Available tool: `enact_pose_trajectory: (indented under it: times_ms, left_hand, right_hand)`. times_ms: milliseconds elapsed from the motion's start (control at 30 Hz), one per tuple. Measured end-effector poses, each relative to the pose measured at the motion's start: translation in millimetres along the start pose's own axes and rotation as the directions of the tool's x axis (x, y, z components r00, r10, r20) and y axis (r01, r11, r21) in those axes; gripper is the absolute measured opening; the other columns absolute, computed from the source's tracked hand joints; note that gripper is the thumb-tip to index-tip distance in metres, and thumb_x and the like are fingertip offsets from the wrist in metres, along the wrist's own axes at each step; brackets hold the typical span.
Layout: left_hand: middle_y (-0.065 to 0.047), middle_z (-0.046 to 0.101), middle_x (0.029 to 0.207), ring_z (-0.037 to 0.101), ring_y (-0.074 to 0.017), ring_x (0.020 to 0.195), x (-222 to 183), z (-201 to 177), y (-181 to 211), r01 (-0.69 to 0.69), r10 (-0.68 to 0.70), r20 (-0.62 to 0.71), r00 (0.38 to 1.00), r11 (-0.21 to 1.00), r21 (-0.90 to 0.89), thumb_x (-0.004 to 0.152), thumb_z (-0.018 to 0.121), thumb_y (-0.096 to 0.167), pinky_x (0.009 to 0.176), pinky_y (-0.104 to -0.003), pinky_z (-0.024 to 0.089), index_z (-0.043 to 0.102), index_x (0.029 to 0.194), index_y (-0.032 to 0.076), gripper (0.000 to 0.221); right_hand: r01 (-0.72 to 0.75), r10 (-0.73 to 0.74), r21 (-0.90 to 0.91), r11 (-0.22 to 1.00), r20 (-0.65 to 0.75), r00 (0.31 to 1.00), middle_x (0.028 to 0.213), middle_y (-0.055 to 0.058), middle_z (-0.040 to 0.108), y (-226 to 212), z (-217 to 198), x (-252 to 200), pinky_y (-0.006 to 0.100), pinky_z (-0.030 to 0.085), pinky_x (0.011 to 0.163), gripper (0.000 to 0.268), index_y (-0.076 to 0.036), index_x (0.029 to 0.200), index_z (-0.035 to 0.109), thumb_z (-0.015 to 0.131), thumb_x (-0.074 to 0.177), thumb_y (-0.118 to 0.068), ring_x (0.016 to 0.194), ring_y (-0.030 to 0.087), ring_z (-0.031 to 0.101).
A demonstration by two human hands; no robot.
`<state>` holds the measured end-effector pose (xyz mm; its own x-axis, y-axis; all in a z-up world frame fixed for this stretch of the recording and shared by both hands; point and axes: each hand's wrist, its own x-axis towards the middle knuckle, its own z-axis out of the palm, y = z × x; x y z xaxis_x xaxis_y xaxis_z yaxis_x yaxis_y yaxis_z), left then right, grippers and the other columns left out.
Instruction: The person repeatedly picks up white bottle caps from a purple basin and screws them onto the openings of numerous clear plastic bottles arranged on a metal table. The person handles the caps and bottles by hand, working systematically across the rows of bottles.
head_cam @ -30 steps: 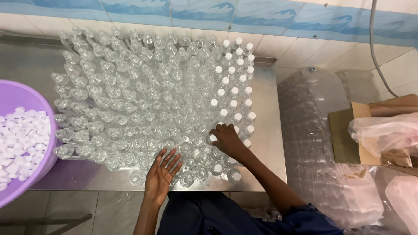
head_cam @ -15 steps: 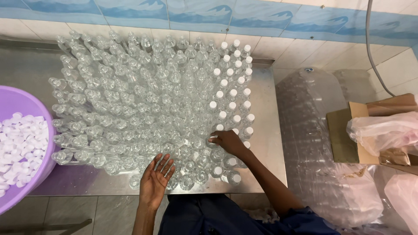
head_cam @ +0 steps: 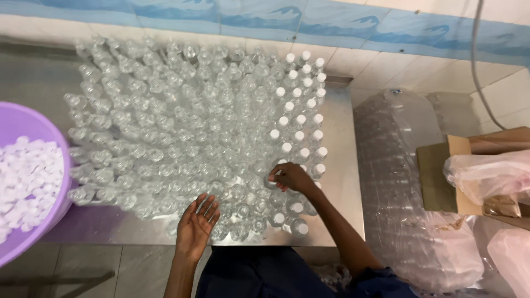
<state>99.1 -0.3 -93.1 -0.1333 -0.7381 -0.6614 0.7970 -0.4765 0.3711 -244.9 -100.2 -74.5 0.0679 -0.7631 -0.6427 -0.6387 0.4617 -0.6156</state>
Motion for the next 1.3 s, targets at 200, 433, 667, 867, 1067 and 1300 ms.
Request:
enact_pose_trajectory:
  times_ms: [200,433,667,867,1067,1300]
  left_hand:
    - [-0.016,0.075,0.135,0.073,-0.0322,0.119,31,-61,0,0.046,-0.004,0.191,0.982,0.975,-0.215,0.109,0.06,0.028,0.101,-0.048,0.059,0.067,0.144,0.008,0.04]
    - [-0.01,0.078,0.133,0.075,-0.0286,0.121,18,-117,91,-0.169,0.204,0.173,0.964,0.965,-0.199,0.11,0.061,0.032,0.105,-0.045,0.059,0.07,0.14,0.016,0.035]
    - [-0.019,0.078,0.121,0.078,-0.0287,0.103,-22,-192,297,-0.502,0.502,0.013,0.865,0.865,0.005,0.109,0.065,0.019,0.087,-0.04,0.069,0.066,0.132,0.0,0.03]
    - [-0.016,0.06,0.15,0.059,-0.031,0.136,58,-323,485,-0.234,0.623,-0.206,0.754,0.549,0.802,0.114,0.048,0.029,0.108,-0.041,0.059,0.053,0.148,0.011,0.038]
    - [-0.024,0.025,0.162,0.034,-0.0493,0.144,186,-457,563,0.233,0.659,-0.223,0.719,0.074,0.97,0.092,0.07,0.064,0.12,-0.061,0.036,0.033,0.166,0.025,0.092]
    - [-0.039,0.027,0.162,0.045,-0.0599,0.139,201,-413,508,0.2,0.679,-0.016,0.734,-0.195,0.96,0.098,0.061,0.074,0.097,-0.068,0.059,0.035,0.165,0.014,0.093]
  right_hand:
    - [0.117,-0.117,0.032,0.993,-0.023,0.993,0.077,0.011,0.083,9,-6,7,0.032,0.066,0.065,0.027,-0.006,0.099,0.085,0.084,0.093,-0.033,0.067,0.019,0.081]
    - [0.041,-0.038,-0.324,0.945,0.014,0.999,0.086,0.025,0.091,4,-8,7,0.046,0.062,0.098,0.045,-0.018,0.134,0.085,0.077,0.099,-0.044,0.093,0.041,0.088]
    - [-0.283,-0.015,-0.621,0.731,-0.43,0.903,0.121,-0.003,0.09,-32,36,-18,0.044,0.058,0.099,0.064,-0.03,0.146,0.076,0.059,0.101,-0.073,0.123,0.034,0.079]
    - [-0.165,-0.222,-0.508,0.846,-0.615,0.756,0.104,-0.003,0.086,-79,120,-39,0.034,0.053,0.1,0.037,-0.028,0.13,0.087,0.07,0.119,-0.059,0.112,0.019,0.078]
    - [-0.196,-0.09,-0.444,0.874,-0.545,0.834,0.108,-0.002,0.09,-130,201,-49,0.033,0.06,0.101,0.037,-0.03,0.132,0.087,0.069,0.111,-0.055,0.111,0.017,0.082]
    - [-0.272,0.014,-0.302,0.914,-0.645,0.764,0.103,-0.006,0.089,-93,243,-76,0.027,0.054,0.105,0.03,-0.027,0.121,0.09,0.075,0.11,-0.049,0.116,0.013,0.08]
